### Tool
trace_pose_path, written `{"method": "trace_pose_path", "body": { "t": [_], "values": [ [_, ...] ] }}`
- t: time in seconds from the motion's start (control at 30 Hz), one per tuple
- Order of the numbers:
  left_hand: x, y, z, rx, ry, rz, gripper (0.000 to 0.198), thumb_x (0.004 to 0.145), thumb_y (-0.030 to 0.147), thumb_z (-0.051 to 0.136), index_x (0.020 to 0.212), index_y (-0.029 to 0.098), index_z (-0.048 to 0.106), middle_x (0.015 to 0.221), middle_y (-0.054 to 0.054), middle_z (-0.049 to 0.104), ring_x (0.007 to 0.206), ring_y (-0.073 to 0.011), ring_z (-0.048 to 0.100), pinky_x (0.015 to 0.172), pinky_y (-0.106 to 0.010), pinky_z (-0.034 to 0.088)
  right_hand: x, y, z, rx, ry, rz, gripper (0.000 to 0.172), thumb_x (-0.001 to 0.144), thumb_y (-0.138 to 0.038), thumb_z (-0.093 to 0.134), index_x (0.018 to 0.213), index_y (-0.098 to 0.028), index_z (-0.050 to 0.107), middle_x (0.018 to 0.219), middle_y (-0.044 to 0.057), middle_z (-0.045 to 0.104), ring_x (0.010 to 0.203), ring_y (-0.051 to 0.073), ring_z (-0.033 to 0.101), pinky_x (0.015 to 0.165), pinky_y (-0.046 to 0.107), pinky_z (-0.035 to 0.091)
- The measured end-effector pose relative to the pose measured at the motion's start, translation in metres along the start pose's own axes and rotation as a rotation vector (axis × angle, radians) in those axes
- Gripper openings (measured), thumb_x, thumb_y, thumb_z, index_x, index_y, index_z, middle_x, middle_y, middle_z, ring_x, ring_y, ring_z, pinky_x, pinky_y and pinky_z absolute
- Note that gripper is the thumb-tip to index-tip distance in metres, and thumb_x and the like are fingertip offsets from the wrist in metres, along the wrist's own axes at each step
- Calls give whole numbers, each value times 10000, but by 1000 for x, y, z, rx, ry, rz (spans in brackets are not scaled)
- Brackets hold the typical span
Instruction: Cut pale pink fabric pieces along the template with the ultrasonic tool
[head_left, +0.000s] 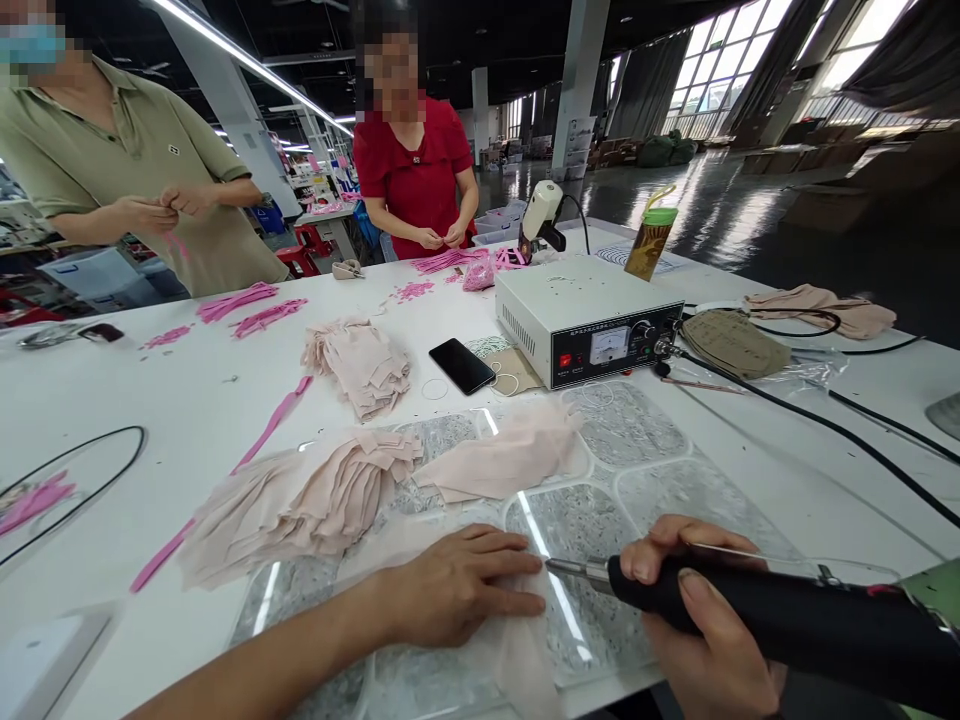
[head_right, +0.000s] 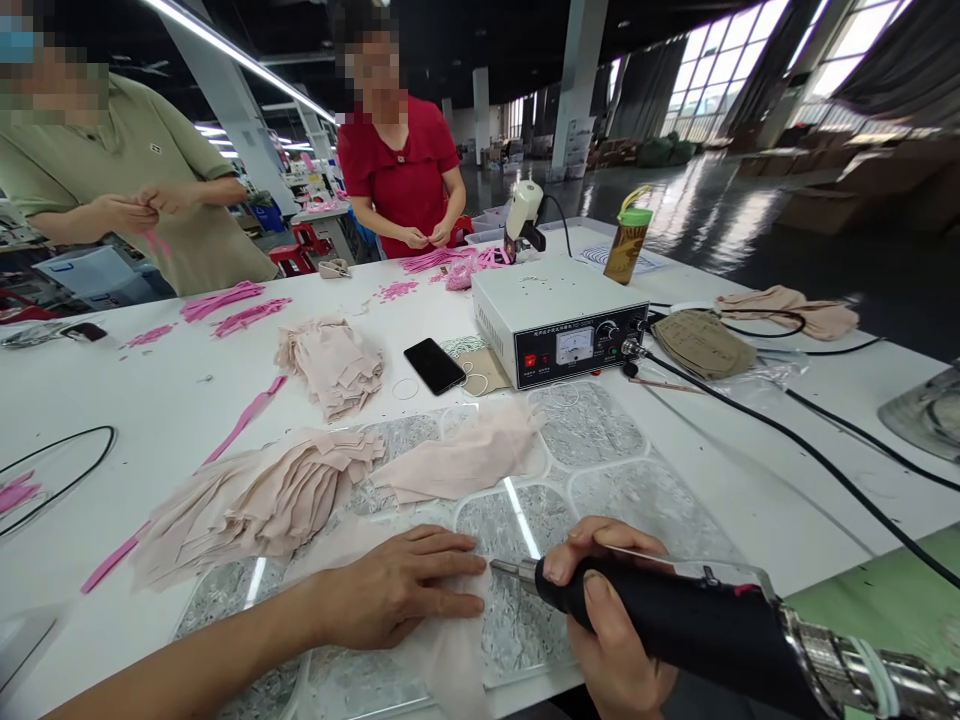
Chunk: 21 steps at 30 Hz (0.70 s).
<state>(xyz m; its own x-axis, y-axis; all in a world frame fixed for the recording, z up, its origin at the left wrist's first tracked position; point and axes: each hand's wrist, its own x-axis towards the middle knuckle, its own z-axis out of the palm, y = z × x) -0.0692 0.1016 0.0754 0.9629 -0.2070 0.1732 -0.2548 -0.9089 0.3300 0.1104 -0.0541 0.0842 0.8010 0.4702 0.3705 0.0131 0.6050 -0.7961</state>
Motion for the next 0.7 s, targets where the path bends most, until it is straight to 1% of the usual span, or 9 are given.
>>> {"method": "trace_pose_path", "body": {
  "t": [0.1, 0.23, 0.3, 0.47, 0.57, 0.7],
  "values": [
    [0, 0, -1, -5, -2, 7, 368, 945, 98, 453, 1250, 217, 622, 1393, -44, 566, 1349, -231, 463, 1114, -370, 380, -2, 3, -2, -16, -11, -11, 123, 781, -251, 668, 891, -231, 617, 772, 2, 593, 517, 123, 544, 515, 320, 501],
    [0, 1, 0, -42, 3, -6, 385, 959, 95, 421, 1315, 153, 558, 1383, -61, 577, 1358, -221, 454, 1136, -356, 354, -2, 4, -3, -43, -17, -16, 129, 775, -221, 654, 897, -229, 611, 754, -1, 587, 553, 139, 563, 548, 337, 514],
    [0, 1, 0, -60, 13, -11, 373, 967, 107, 412, 1310, 136, 556, 1377, -74, 582, 1360, -220, 452, 1141, -355, 350, -2, 4, -3, -53, -11, -20, 133, 769, -212, 642, 897, -229, 608, 759, 3, 589, 562, 143, 564, 542, 335, 510],
    [-1, 0, 2, -50, 4, -4, 362, 951, 102, 430, 1253, 185, 612, 1374, -74, 583, 1351, -233, 464, 1119, -377, 381, -4, 4, -2, -84, 17, -15, 138, 761, -215, 638, 892, -228, 595, 777, 9, 591, 570, 144, 556, 532, 339, 501],
    [-2, -1, 2, -35, 5, -3, 363, 954, 106, 430, 1244, 203, 627, 1383, -53, 576, 1348, -230, 467, 1118, -365, 376, -6, 6, -5, -110, 42, -11, 151, 755, -243, 661, 885, -228, 587, 776, 11, 587, 597, 158, 563, 541, 352, 504],
    [-3, -1, 3, -5, -28, -5, 350, 976, 141, 432, 1251, 222, 634, 1405, -40, 557, 1365, -226, 446, 1125, -356, 359, -5, 8, -11, -145, 56, 2, 186, 736, -271, 691, 881, -229, 583, 796, 18, 589, 626, 173, 569, 560, 374, 513]
  ]
}}
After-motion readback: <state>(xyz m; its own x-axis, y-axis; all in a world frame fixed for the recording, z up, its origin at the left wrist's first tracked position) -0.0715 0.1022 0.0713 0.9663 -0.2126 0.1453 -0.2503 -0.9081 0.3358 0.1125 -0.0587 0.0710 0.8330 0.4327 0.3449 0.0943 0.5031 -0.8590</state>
